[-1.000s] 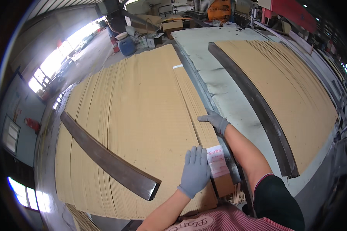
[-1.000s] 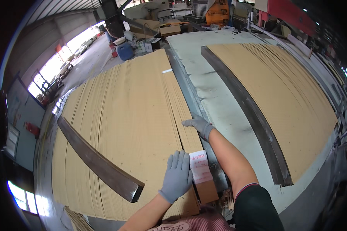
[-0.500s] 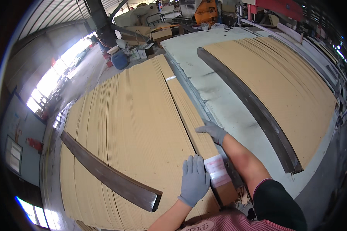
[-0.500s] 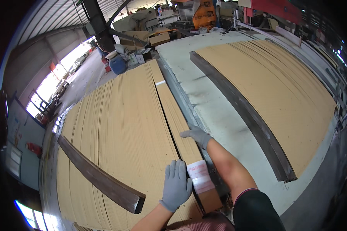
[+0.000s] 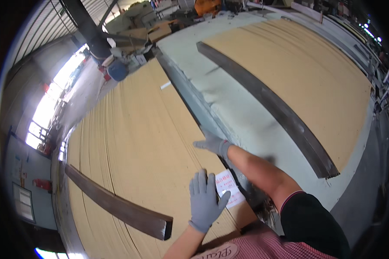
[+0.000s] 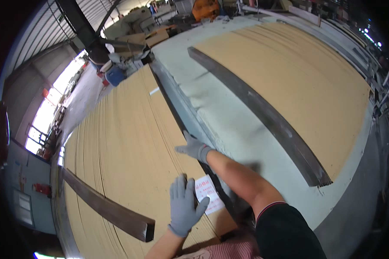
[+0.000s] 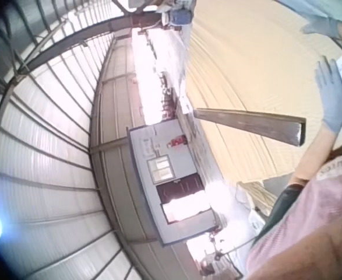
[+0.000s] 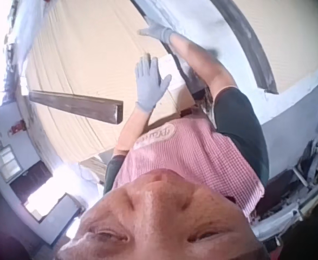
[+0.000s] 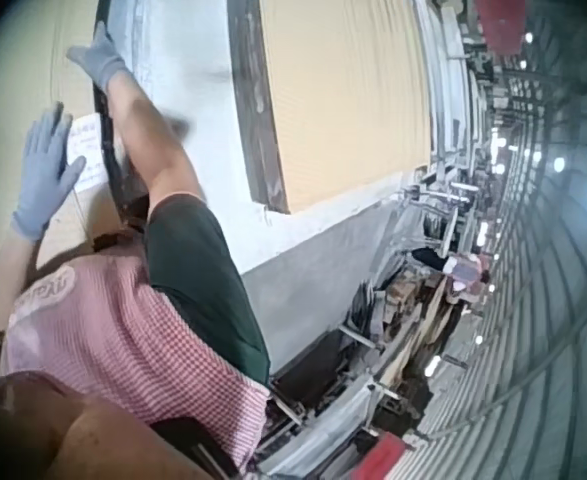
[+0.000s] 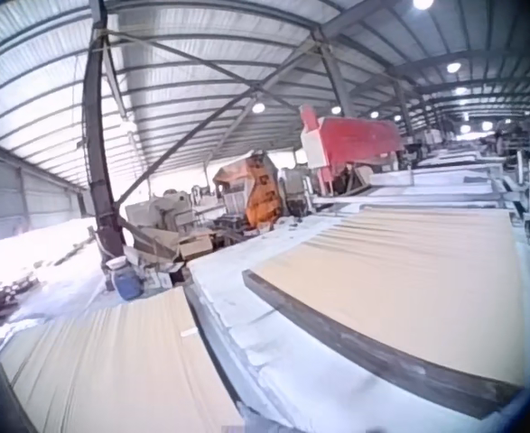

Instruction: The recorder is organizing, moving, and securing bundles of bamboo or wood slats in a manufacturing facility.

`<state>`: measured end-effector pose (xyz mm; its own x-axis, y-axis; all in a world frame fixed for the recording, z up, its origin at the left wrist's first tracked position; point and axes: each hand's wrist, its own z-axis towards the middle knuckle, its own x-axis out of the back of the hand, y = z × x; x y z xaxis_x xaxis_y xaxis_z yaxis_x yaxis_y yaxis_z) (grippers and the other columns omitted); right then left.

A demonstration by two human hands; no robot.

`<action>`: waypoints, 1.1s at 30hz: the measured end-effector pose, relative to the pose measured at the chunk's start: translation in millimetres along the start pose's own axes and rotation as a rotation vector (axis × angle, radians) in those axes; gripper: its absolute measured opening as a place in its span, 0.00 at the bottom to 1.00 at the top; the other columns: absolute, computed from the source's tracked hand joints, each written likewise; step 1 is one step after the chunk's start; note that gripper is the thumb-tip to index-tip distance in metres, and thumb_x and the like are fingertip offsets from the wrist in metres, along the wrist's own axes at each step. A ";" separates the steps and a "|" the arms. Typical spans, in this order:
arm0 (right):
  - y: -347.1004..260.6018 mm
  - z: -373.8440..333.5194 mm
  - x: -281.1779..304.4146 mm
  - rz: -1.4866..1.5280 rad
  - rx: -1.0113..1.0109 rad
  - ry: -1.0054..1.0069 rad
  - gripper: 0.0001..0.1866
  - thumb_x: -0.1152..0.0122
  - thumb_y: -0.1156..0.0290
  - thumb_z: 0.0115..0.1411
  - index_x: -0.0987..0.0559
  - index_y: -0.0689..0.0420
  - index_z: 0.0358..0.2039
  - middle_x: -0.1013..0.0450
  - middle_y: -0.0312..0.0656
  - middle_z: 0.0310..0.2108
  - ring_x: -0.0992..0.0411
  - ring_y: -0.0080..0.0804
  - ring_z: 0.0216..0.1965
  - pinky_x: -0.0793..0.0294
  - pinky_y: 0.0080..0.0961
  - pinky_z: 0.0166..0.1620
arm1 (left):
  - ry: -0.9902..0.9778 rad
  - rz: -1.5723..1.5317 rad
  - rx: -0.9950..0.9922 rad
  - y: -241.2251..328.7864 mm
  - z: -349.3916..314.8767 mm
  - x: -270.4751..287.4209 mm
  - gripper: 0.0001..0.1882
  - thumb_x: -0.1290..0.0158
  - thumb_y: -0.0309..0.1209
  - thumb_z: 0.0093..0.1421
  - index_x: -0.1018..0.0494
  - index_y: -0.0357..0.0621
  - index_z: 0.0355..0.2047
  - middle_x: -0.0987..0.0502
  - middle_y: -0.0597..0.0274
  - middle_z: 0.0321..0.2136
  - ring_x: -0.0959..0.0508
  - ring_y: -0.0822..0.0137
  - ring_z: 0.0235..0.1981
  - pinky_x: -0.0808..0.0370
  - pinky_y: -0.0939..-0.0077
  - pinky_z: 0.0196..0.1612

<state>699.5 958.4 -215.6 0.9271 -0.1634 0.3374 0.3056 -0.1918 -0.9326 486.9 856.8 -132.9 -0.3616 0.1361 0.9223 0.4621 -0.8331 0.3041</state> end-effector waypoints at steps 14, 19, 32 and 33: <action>-21.1 -166.8 9.8 0.752 -0.329 -0.205 0.28 0.46 0.64 0.58 0.38 0.64 0.56 0.35 0.47 0.51 0.35 0.34 0.51 0.35 0.29 0.54 | 0.119 -0.308 -0.049 -10.2 -10.9 2.4 0.24 0.49 0.34 0.55 0.35 0.32 0.50 0.34 0.40 0.49 0.37 0.41 0.54 0.41 0.54 0.57; -107.8 -176.3 -25.3 -0.250 0.312 -0.031 0.28 0.43 0.66 0.53 0.34 0.65 0.53 0.34 0.54 0.51 0.35 0.46 0.52 0.35 0.33 0.54 | -0.369 -0.922 -0.419 6.5 -98.2 94.8 0.19 0.48 0.32 0.56 0.31 0.36 0.46 0.29 0.47 0.44 0.29 0.52 0.46 0.33 0.63 0.50; -171.3 -201.2 -148.0 -0.905 0.802 -0.103 0.07 0.44 0.67 0.46 0.29 0.55 0.25 0.31 0.43 0.20 0.29 0.42 0.23 0.30 0.37 0.28 | 0.807 -1.467 0.454 -177.6 -202.7 107.3 0.22 0.57 0.34 0.65 0.41 0.37 0.56 0.33 0.56 0.48 0.31 0.60 0.49 0.32 0.69 0.52; -191.6 -226.9 -129.5 -0.946 0.822 -0.101 0.07 0.44 0.67 0.44 0.30 0.54 0.24 0.31 0.42 0.20 0.30 0.41 0.23 0.31 0.36 0.27 | 0.878 -1.760 0.568 -172.8 -187.5 113.3 0.27 0.57 0.44 0.64 0.42 0.38 0.57 0.35 0.52 0.51 0.33 0.56 0.52 0.33 0.63 0.54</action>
<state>471.6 796.7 -51.6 0.2723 -0.2096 0.9391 0.8695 0.4716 -0.1469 214.2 915.7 -125.6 -0.7378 0.0536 -0.6729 -0.6630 0.1297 0.7373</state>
